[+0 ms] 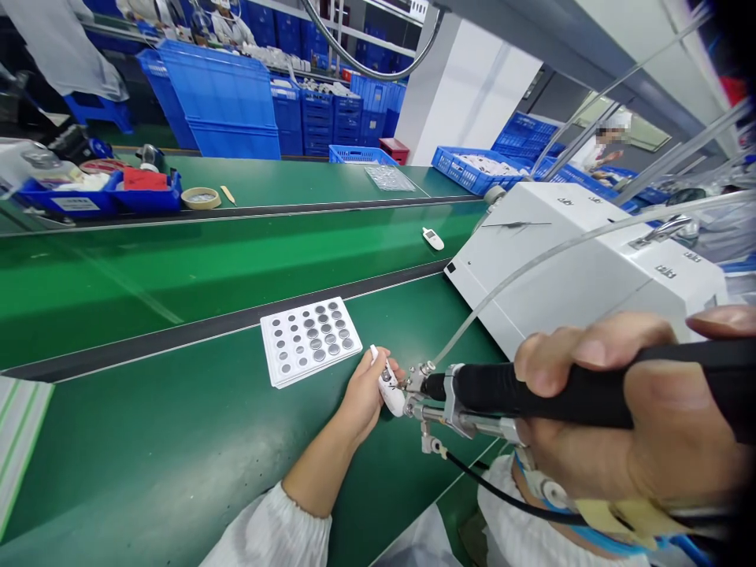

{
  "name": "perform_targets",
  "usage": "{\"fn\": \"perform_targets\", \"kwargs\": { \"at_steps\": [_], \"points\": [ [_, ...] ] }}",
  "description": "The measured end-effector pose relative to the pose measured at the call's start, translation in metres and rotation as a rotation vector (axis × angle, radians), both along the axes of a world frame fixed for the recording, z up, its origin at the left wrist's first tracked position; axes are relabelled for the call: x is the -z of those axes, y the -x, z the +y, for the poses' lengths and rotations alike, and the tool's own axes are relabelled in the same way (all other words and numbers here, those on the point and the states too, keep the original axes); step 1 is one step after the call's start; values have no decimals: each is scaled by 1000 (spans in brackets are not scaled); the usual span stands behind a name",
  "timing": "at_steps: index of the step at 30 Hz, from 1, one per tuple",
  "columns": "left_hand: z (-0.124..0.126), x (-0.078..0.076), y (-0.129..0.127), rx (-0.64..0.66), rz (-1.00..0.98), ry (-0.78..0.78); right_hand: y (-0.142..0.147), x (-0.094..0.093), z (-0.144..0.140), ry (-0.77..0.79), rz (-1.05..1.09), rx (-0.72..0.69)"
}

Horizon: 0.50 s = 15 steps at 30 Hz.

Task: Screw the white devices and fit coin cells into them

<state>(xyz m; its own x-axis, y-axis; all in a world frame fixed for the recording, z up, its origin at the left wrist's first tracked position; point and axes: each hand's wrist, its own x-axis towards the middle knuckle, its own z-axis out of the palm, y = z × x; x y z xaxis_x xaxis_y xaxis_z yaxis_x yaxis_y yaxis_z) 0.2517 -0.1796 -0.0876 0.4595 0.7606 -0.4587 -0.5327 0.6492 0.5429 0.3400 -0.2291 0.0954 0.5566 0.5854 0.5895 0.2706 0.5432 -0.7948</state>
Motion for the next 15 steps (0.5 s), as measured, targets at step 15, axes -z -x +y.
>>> {"fn": "perform_targets", "kwargs": {
  "at_steps": [15],
  "points": [
    [-1, 7, -2, -39, -33, -53, 6, 26, 12, -119, -3, -147]
  ]
}}
